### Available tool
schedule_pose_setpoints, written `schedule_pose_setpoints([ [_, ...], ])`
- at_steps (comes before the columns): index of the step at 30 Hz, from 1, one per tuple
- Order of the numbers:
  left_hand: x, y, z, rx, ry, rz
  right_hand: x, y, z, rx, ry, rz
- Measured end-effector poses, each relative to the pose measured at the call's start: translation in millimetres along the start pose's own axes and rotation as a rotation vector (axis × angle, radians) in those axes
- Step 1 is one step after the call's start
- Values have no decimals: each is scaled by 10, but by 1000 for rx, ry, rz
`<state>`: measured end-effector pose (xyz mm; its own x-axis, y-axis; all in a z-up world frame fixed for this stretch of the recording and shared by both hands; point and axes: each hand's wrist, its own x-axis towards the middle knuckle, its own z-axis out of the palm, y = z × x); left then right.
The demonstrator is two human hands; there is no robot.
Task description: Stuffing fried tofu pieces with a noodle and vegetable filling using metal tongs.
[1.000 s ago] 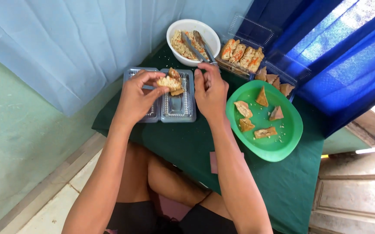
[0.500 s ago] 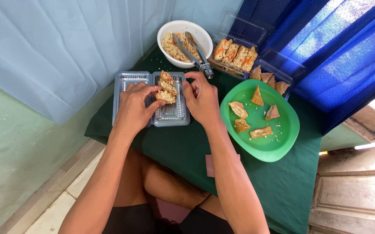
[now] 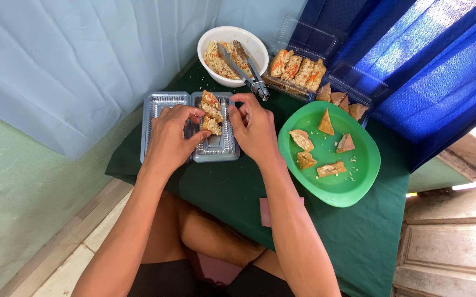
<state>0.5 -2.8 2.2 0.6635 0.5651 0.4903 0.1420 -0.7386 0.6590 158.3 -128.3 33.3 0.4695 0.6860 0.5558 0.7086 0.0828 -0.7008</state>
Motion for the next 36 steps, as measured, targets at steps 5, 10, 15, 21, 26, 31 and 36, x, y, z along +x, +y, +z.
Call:
schedule_pose_setpoints([
  [5, 11, 45, -32, -14, -15, -13, -11, -52, -63, -81, -3, 62],
  [10, 84, -1, -29, -30, -21, -1, -20, 66, -37, -175, -49, 144],
  [15, 133, -59, -59, -28, -52, 38, -41, 140, -4, -124, -74, 201],
  [21, 127, -3, -102, -4, -95, 23, -28, 126, -16, -132, -86, 212],
  [26, 118, 18, -119, 8, -106, 6, -19, 63, -43, -144, -91, 212],
  [31, 101, 95, -200, -25, -114, 0, -11, -2, -74, -151, -82, 197],
  [36, 89, 11, -179, 87, -86, -80, -22, -15, -83, -163, -101, 202],
])
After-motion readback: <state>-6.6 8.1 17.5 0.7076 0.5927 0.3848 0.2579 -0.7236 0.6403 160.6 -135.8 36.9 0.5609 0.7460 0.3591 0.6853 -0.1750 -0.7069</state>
